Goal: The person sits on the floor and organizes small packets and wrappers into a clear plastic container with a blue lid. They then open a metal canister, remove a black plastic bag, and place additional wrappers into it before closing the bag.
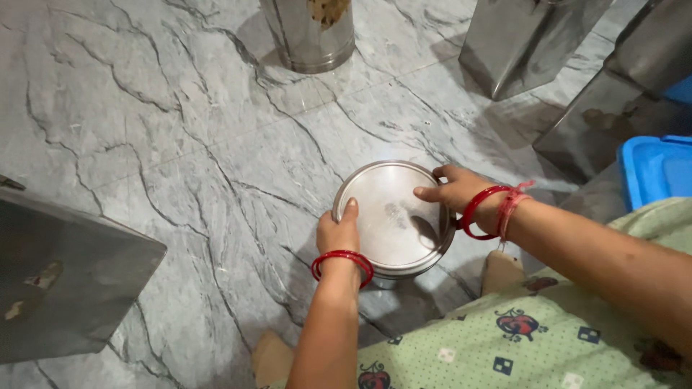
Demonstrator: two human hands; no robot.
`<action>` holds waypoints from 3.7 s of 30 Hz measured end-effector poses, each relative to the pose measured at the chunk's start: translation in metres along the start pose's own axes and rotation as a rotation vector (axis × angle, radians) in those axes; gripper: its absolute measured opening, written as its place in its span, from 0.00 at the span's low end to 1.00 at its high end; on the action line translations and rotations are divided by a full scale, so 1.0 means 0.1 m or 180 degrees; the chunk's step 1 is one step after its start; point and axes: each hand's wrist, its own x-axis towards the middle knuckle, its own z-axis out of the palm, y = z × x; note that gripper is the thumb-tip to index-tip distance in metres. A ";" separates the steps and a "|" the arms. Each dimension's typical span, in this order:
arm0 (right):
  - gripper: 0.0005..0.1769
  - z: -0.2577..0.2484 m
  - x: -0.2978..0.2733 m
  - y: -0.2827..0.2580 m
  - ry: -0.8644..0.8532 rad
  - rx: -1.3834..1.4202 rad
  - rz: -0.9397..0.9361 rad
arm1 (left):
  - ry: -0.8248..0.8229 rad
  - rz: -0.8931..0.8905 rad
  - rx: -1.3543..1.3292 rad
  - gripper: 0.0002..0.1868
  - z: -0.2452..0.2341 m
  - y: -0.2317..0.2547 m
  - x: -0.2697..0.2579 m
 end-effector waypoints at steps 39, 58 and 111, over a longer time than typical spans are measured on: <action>0.36 0.10 0.31 -0.24 0.0674 -0.2366 -0.1543 | -0.0298 0.0165 0.0389 0.31 0.02 -0.08 -0.17; 0.38 0.11 0.05 -0.52 -0.0463 -0.3524 -0.1499 | -0.2526 0.0006 0.0159 0.53 0.17 -0.04 -0.41; 0.27 -0.58 -0.36 -0.56 -0.1943 -0.3565 -0.2971 | -0.2924 0.2244 0.2161 0.81 0.31 -0.19 -0.54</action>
